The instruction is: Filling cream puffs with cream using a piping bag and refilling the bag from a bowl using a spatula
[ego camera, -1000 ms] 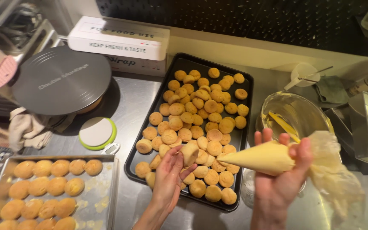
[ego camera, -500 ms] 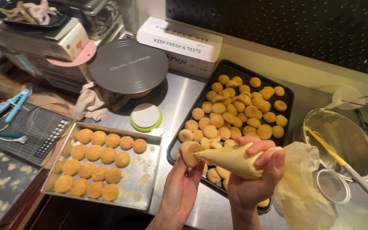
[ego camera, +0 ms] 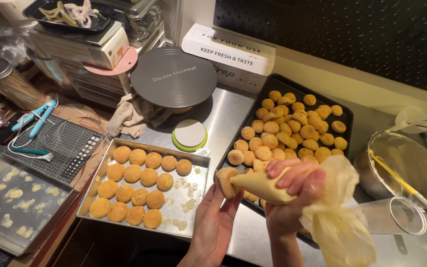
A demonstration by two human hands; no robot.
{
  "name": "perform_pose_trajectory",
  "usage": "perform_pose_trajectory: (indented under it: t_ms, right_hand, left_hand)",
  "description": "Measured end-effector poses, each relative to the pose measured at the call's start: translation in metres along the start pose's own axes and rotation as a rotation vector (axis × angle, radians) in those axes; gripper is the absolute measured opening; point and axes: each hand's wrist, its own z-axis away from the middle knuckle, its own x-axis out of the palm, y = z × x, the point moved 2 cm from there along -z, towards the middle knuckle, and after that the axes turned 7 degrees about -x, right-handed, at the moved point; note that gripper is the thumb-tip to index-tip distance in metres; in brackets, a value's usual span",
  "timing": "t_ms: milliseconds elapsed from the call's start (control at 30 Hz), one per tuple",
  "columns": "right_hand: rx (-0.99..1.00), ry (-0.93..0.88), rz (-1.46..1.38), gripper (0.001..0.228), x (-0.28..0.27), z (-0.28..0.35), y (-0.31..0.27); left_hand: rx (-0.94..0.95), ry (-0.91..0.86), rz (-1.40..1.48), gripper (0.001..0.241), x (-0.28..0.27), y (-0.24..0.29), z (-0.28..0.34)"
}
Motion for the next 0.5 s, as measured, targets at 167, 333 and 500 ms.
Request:
perform_pose_trajectory:
  t_ms: [167,333,500]
  right_hand:
    - [0.06,0.044,-0.013,0.055,0.018,0.0,0.012]
    - [0.088,0.094,-0.022,0.058,0.02,-0.003,0.02]
    - [0.08,0.146,-0.024,0.059,0.025,-0.001,0.023]
  left_hand:
    - [-0.03,0.043,0.0,0.053,0.002,0.016,0.003]
    - [-0.001,0.056,0.001,0.052,0.003,0.024,0.004]
    - [0.009,0.07,-0.006,0.052,0.01,0.028,0.01]
